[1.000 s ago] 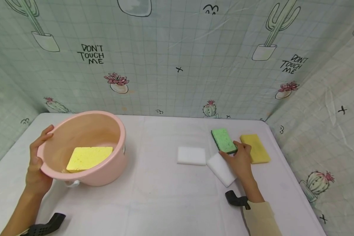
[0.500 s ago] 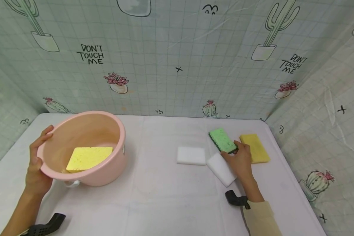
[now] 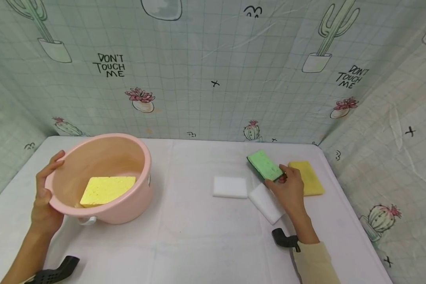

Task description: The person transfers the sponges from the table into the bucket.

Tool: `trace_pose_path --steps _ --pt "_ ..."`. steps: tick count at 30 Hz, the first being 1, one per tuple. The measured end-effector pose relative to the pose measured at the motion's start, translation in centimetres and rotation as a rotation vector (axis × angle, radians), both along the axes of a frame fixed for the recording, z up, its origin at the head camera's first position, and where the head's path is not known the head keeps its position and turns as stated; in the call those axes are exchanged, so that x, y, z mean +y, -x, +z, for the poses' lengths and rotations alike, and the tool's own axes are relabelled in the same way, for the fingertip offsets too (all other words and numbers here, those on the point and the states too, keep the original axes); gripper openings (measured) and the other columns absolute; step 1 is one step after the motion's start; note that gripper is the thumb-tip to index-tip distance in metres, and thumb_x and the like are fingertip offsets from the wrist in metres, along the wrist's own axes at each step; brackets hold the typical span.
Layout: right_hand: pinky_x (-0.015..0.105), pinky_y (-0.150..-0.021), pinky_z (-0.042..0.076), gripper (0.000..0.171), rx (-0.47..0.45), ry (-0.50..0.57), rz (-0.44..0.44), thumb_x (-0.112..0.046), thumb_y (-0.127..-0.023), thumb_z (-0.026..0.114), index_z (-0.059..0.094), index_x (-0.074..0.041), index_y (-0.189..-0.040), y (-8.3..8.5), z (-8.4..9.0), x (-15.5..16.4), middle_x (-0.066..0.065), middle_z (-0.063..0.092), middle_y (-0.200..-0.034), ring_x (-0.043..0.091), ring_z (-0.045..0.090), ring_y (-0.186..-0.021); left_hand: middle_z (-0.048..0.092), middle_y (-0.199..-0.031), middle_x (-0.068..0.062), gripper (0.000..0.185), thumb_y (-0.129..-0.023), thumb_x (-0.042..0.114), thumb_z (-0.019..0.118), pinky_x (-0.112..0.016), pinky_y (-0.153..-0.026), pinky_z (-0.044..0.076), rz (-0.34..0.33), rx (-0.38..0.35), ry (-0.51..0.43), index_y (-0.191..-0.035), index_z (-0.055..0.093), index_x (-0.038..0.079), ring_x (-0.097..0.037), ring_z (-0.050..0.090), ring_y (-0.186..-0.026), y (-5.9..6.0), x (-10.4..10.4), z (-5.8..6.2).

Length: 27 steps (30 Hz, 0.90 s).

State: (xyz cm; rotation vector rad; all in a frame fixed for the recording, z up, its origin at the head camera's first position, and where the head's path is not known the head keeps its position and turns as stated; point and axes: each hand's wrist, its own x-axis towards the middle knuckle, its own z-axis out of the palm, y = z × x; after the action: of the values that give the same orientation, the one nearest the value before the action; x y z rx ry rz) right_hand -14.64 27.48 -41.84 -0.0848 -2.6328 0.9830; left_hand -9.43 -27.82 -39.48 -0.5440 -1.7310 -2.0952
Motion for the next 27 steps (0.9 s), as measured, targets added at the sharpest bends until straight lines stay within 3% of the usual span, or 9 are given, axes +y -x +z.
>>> trace_pose_path --steps 14,17,24,27 --pt "0.006 -0.066 0.038 0.055 0.073 -0.005 0.085 -0.003 -0.075 0.077 0.055 0.009 -0.125 -0.2 2.0 -2.4 0.023 0.050 -0.113 0.030 0.058 -0.082 0.012 -0.155 -0.009 0.053 -0.090 0.022 0.050 -0.019 -0.096 0.042 0.013 -0.015 0.020 -0.141 0.039 0.010 -0.026 0.019 -0.137 -0.1 0.0 0.2" --pt "0.009 -0.066 0.040 0.055 0.088 -0.018 0.104 -0.004 -0.075 0.077 0.056 0.008 -0.124 -0.1 2.5 -3.0 0.022 0.051 -0.112 0.028 0.058 -0.082 0.012 -0.155 -0.009 0.053 -0.090 0.022 0.050 -0.019 -0.097 0.042 0.014 -0.014 0.018 -0.141 0.039 0.010 -0.026 0.019 -0.137 -0.1 0.0 0.2" --pt "0.032 -0.070 0.048 0.055 0.144 -0.014 0.147 -0.004 -0.073 0.078 0.058 0.005 -0.124 0.1 3.5 -4.3 0.018 0.051 -0.113 0.023 0.055 -0.080 0.012 -0.155 -0.010 0.053 -0.090 0.022 0.050 -0.019 -0.097 0.041 0.018 -0.010 0.017 -0.141 0.039 0.009 -0.026 0.019 -0.137 0.0 0.0 0.1" --pt "0.031 -0.071 0.048 0.055 0.184 -0.010 0.176 -0.003 -0.072 0.079 0.059 0.004 -0.123 0.3 4.0 -4.7 0.017 0.052 -0.111 0.021 0.054 -0.078 0.013 -0.155 -0.009 0.053 -0.090 0.022 0.050 -0.019 -0.097 0.041 0.017 -0.005 0.017 -0.141 0.039 0.009 -0.027 0.019 -0.137 0.1 0.1 0.1"
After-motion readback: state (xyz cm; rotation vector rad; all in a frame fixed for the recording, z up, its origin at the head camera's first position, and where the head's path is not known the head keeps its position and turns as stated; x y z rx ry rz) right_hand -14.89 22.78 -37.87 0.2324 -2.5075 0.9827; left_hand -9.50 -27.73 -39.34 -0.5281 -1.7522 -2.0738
